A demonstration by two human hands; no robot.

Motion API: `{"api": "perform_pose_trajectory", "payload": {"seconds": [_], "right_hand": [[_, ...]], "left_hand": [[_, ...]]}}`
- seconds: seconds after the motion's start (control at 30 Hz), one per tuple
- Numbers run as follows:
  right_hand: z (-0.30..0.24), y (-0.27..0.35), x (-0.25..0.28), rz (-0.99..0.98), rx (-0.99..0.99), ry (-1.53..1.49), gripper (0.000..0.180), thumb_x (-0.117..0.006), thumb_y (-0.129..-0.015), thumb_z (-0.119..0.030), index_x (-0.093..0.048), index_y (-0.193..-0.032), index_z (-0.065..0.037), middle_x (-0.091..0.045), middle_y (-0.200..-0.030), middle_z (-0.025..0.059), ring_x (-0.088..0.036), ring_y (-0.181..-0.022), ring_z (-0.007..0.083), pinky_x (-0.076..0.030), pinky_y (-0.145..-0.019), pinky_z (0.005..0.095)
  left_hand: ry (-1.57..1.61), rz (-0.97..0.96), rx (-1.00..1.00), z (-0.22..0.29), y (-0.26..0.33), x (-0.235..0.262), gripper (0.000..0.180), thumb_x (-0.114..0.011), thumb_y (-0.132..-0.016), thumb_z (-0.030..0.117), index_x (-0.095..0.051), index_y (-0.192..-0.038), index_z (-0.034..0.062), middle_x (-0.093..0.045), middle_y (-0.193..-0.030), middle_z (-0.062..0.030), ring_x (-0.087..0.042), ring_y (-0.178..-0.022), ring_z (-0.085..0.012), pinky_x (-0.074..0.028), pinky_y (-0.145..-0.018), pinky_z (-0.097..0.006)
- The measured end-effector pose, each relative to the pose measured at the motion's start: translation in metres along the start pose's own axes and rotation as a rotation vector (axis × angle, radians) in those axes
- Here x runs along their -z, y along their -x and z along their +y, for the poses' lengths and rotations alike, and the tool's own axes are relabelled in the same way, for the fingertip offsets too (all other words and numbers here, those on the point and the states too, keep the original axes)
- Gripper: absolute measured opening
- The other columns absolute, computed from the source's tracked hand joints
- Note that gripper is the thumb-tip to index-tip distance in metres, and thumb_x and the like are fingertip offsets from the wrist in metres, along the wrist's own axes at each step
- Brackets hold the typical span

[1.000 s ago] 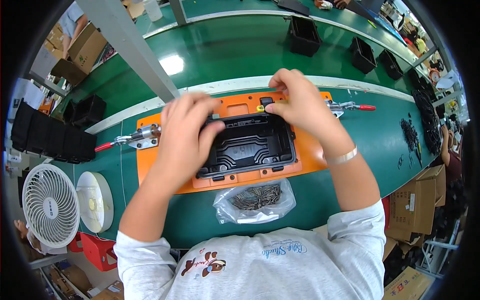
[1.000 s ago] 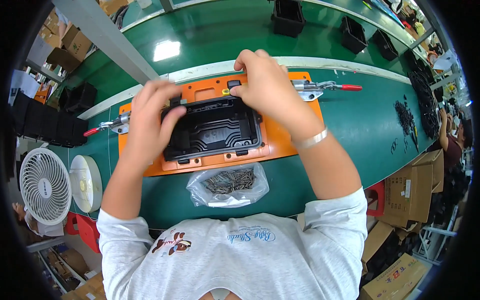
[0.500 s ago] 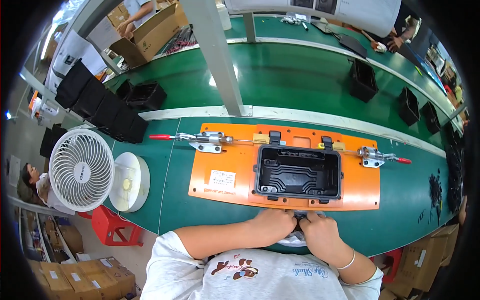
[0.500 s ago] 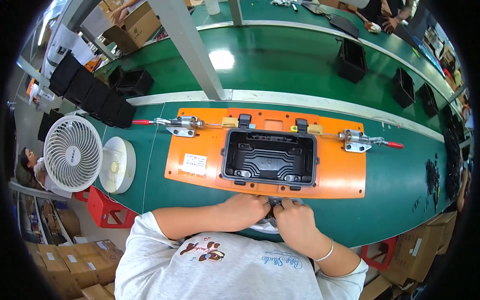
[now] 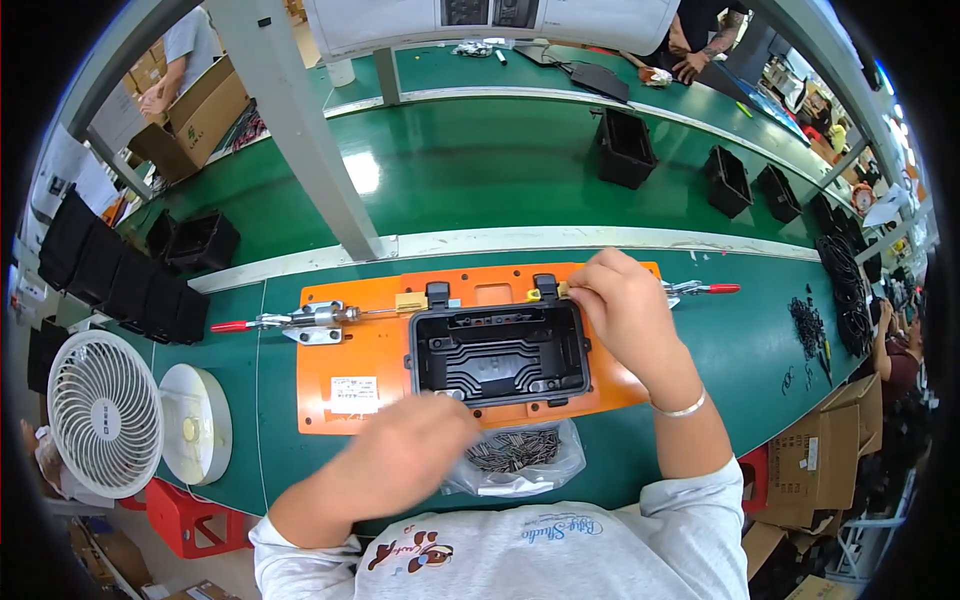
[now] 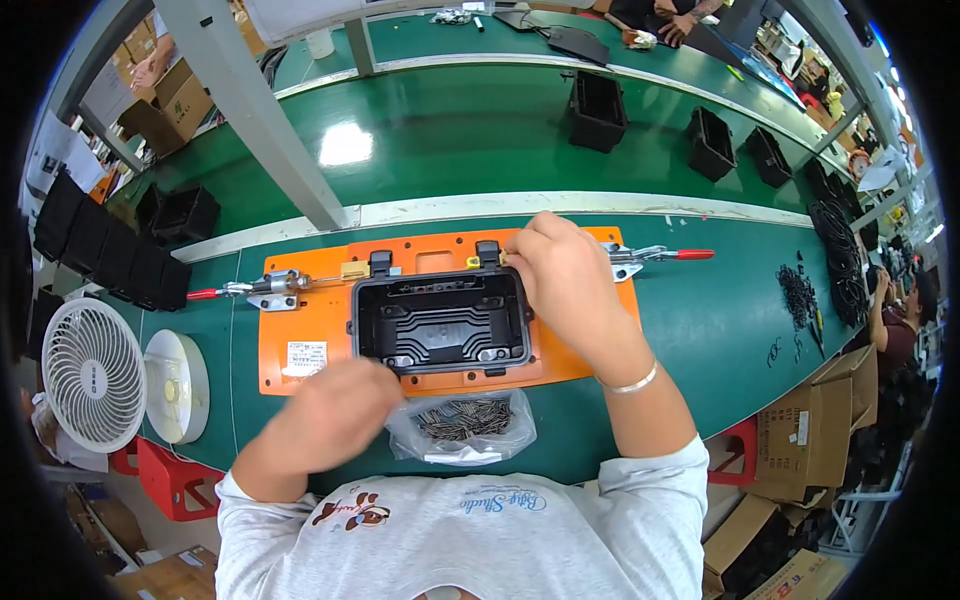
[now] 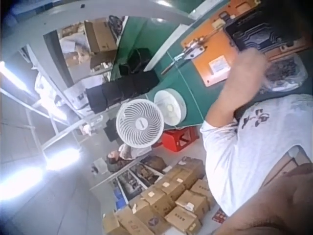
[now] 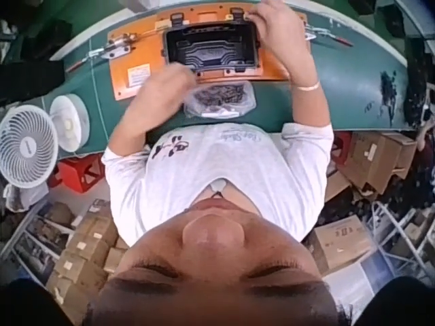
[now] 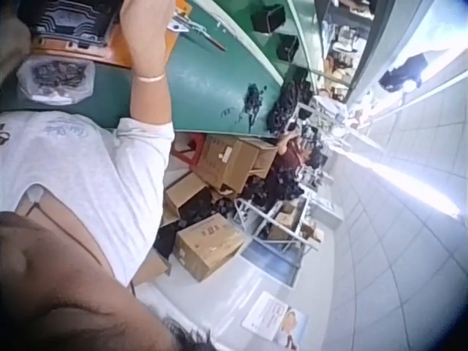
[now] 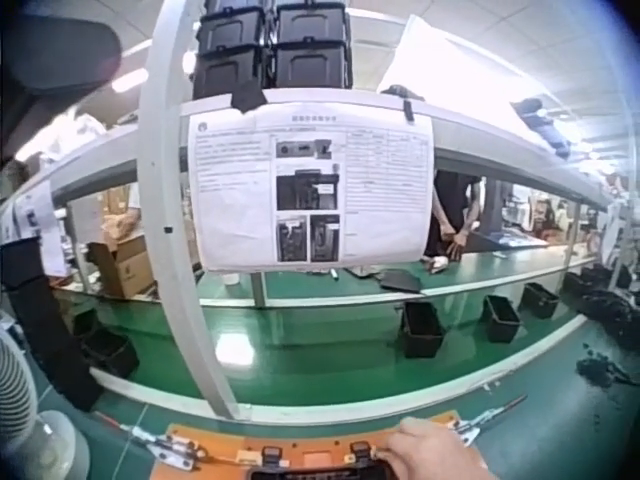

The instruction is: The person assembles plastic housing components by inserting small clips and a fan into the housing, using an assembly jig to hold the parts in place.

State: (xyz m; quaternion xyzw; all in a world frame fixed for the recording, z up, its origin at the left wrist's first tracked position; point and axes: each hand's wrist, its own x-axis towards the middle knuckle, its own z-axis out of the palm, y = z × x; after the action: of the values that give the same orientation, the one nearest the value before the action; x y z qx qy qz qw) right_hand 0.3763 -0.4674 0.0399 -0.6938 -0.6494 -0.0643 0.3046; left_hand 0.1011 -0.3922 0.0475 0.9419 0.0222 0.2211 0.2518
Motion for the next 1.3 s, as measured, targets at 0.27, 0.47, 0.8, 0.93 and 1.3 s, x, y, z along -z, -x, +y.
{"api": "perform_pose_trajectory", "payload": {"seconds": [0.27, 0.47, 0.8, 0.93, 1.3], "right_hand": [[0.014, 0.011, -0.009, -0.044, -0.048, -0.243, 0.023, -0.074, -0.072, 0.002, -0.069, -0.094, 0.000, -0.061, -0.087, 0.0118, -0.062, -0.076, 0.0261, -0.051, -0.066, 0.0326], [0.003, 0.020, -0.002, -0.023, -0.030, -0.214, 0.026, -0.073, -0.073, 0.001, -0.066, -0.098, 0.002, -0.061, -0.092, 0.0134, -0.061, -0.079, 0.0292, -0.051, -0.070, 0.0374], [-0.050, -0.016, -0.026, -0.072, 0.193, -0.180, 0.026, -0.076, -0.071, -0.012, -0.067, -0.094, -0.003, -0.060, -0.093, 0.0096, -0.058, -0.090, 0.0279, -0.043, -0.076, 0.0380], [-0.072, -0.039, -0.055, -0.169, 0.268, -0.060, 0.026, -0.077, -0.072, -0.018, -0.066, -0.090, -0.003, -0.055, -0.086, 0.0094, -0.056, -0.085, 0.0266, -0.042, -0.076, 0.0376], [-0.091, -0.048, -0.076, -0.230, 0.564, 0.173, 0.011, -0.062, -0.072, -0.009, -0.068, -0.075, 0.000, -0.057, -0.082, 0.0107, -0.056, -0.082, 0.0245, -0.043, -0.075, 0.0348]], "left_hand": [[-0.149, 0.222, 0.300, -0.060, -0.011, 0.034, 0.011, -0.068, -0.076, -0.002, -0.060, -0.083, -0.0003, -0.060, -0.082, -0.0127, -0.061, -0.076, -0.0307, -0.050, -0.064, -0.038], [-0.223, 0.195, 0.307, -0.085, -0.024, 0.026, 0.012, -0.069, -0.074, -0.005, -0.060, -0.081, -0.0013, -0.056, -0.076, -0.0120, -0.058, -0.069, -0.0295, -0.046, -0.061, -0.036], [-0.220, 0.245, 0.316, -0.080, -0.018, 0.031, 0.018, -0.070, -0.075, -0.002, -0.061, -0.091, 0.0005, -0.057, -0.079, -0.0097, -0.059, -0.072, -0.0247, -0.045, -0.063, -0.035], [0.034, 0.525, 0.416, -0.080, 0.011, 0.040, 0.018, -0.071, -0.079, 0.001, -0.062, -0.094, 0.0015, -0.058, -0.080, -0.0053, -0.057, -0.071, -0.0146, -0.042, -0.063, -0.026], [1.563, 1.702, 0.859, -0.174, 0.126, 0.084, 0.036, -0.062, -0.092, 0.036, -0.053, -0.108, 0.0060, -0.059, -0.112, -0.0101, -0.055, -0.102, -0.0207, -0.040, -0.088, -0.038]]}}
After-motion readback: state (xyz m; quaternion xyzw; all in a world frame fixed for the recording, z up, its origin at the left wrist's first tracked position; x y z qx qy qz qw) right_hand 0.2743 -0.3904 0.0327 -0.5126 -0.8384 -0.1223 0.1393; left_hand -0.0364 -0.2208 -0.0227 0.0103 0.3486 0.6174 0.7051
